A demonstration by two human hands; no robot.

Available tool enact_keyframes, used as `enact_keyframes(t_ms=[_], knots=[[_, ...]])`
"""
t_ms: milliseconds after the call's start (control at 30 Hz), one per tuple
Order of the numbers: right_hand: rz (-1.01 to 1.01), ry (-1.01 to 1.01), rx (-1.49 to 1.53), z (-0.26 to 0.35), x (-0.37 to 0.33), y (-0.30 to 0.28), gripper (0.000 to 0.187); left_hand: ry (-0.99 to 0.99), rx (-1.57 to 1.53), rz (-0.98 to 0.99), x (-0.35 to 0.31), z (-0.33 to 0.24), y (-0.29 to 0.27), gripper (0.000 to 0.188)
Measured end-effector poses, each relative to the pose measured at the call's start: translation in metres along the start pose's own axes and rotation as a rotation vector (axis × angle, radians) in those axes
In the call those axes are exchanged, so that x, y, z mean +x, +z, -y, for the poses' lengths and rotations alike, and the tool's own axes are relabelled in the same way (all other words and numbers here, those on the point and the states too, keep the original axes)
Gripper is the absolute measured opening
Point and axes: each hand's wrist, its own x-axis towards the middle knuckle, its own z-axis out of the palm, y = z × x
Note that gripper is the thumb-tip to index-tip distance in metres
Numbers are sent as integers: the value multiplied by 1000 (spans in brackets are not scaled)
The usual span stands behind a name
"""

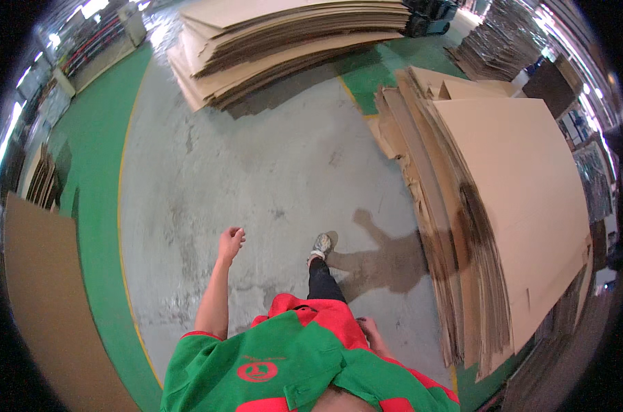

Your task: The person walks through a warehouse, operates a pallet jack to move a stack of wood panels, then drives a forklift to transport the stack. After parking the forklift, the person and a coworker manually lift and stack individual wood panels onto a pile.

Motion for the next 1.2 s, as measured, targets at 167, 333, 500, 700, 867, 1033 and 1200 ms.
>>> enact_keyframes(t_ms=[167, 333, 500, 700, 867, 1033, 1200], knots=[[-26, 100, -153, 109, 111, -50, 39, -20, 298, 34, 121, -27, 50, 30], [-56, 64, -117, 317, 213, -124, 31, -435, 345, 206, 158, 10, 85, 30], [-423, -417, -46, 548, 275, -225, 25, -584, 473, 304, 209, -1, 120, 44], [-507, -418, -22, 708, 360, -271, 28, -531, 547, 362, 414, -69, 179, 44], [-326, -41, 40, 706, 431, -246, 27, -320, 503, 293, 654, -194, 230, 44], [-115, -314, 45, 676, 500, -218, 29, 127, 515, 229, 836, -392, 294, 40], [-113, -7, -39, 727, 591, -251, 33, 223, 209, 217, 939, -493, 387, 33]])
